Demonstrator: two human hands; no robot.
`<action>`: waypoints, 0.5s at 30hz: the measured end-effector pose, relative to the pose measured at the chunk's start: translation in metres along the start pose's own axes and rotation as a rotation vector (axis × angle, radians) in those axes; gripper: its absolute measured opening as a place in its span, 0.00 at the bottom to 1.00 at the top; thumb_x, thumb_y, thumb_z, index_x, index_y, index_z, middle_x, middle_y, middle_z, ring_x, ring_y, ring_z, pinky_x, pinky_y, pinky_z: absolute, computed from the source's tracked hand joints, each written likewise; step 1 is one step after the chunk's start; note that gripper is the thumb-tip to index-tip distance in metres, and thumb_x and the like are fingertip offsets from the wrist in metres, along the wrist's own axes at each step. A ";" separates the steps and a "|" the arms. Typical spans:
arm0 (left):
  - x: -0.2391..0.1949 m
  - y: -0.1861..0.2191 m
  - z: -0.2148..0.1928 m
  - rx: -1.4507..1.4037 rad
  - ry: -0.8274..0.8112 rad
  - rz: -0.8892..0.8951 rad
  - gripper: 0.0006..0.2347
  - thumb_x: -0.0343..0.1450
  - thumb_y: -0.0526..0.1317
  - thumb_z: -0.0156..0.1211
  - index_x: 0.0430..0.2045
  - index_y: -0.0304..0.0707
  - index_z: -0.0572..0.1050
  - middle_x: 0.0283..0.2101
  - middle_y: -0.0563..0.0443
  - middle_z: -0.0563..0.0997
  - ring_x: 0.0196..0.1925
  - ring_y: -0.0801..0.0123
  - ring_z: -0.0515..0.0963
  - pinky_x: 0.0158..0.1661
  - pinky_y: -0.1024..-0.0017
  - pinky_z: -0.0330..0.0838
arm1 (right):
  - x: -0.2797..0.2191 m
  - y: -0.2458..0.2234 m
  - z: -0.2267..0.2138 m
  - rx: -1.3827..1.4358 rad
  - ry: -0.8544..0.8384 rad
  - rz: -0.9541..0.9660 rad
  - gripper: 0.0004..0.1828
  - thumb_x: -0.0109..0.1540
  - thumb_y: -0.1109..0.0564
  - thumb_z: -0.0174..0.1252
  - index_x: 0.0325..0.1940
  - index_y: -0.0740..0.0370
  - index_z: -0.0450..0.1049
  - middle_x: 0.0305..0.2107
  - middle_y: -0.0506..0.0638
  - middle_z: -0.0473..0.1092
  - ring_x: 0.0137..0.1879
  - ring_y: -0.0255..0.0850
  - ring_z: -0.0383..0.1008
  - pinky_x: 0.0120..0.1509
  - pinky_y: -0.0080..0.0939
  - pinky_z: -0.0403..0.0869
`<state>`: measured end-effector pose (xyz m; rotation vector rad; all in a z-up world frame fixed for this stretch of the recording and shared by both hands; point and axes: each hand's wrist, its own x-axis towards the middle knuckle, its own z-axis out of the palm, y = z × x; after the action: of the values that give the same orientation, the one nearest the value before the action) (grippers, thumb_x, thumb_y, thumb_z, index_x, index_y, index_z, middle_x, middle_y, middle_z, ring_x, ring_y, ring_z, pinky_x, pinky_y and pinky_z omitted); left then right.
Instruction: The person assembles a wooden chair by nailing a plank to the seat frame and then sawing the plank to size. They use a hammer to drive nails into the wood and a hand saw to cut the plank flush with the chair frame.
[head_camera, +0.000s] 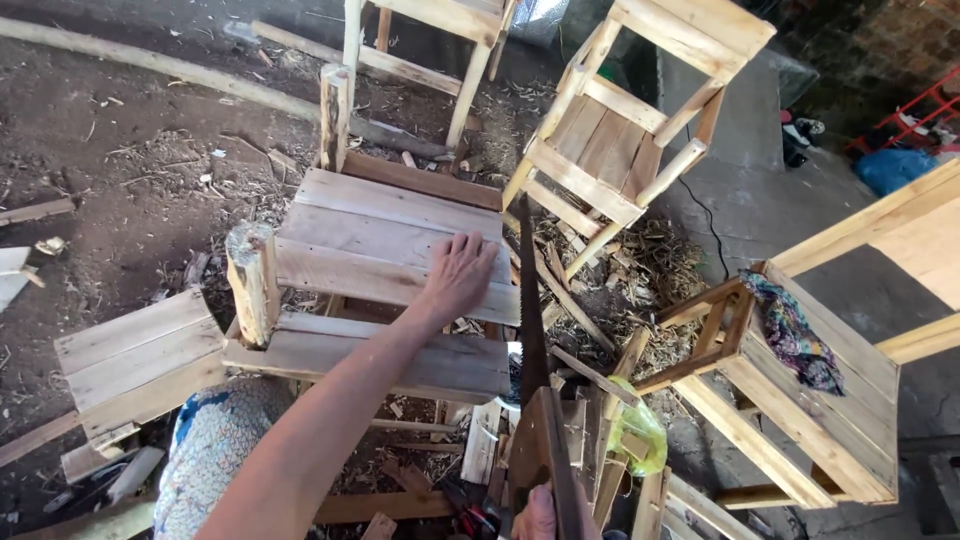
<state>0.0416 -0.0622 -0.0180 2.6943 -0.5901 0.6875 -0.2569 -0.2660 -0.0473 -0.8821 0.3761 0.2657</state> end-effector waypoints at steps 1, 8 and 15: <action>0.001 -0.002 -0.002 0.000 0.003 -0.002 0.12 0.64 0.28 0.38 0.37 0.41 0.65 0.38 0.46 0.65 0.39 0.63 0.63 0.39 0.67 0.61 | -0.003 -0.002 0.018 -0.004 -0.002 -0.001 0.05 0.62 0.58 0.48 0.39 0.51 0.59 0.06 0.51 0.54 0.09 0.44 0.57 0.14 0.42 0.55; -0.003 -0.001 -0.001 0.089 0.116 -0.033 0.07 0.64 0.33 0.42 0.33 0.41 0.64 0.35 0.48 0.63 0.37 0.63 0.60 0.39 0.67 0.60 | -0.007 0.001 0.031 -0.332 0.276 -0.044 0.09 0.60 0.61 0.55 0.35 0.59 0.59 0.12 0.53 0.55 0.13 0.50 0.60 0.19 0.49 0.61; 0.000 0.003 -0.019 -0.079 -0.173 -0.082 0.09 0.69 0.34 0.34 0.40 0.36 0.62 0.64 0.32 0.55 0.67 0.42 0.50 0.63 0.45 0.43 | -0.006 -0.005 0.019 -0.172 0.103 0.129 0.23 0.59 0.59 0.58 0.15 0.54 0.54 0.05 0.48 0.51 0.09 0.41 0.51 0.16 0.44 0.51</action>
<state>0.0328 -0.0578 -0.0017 2.7041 -0.5325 0.4036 -0.2566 -0.2547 -0.0307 -1.0448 0.5127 0.3764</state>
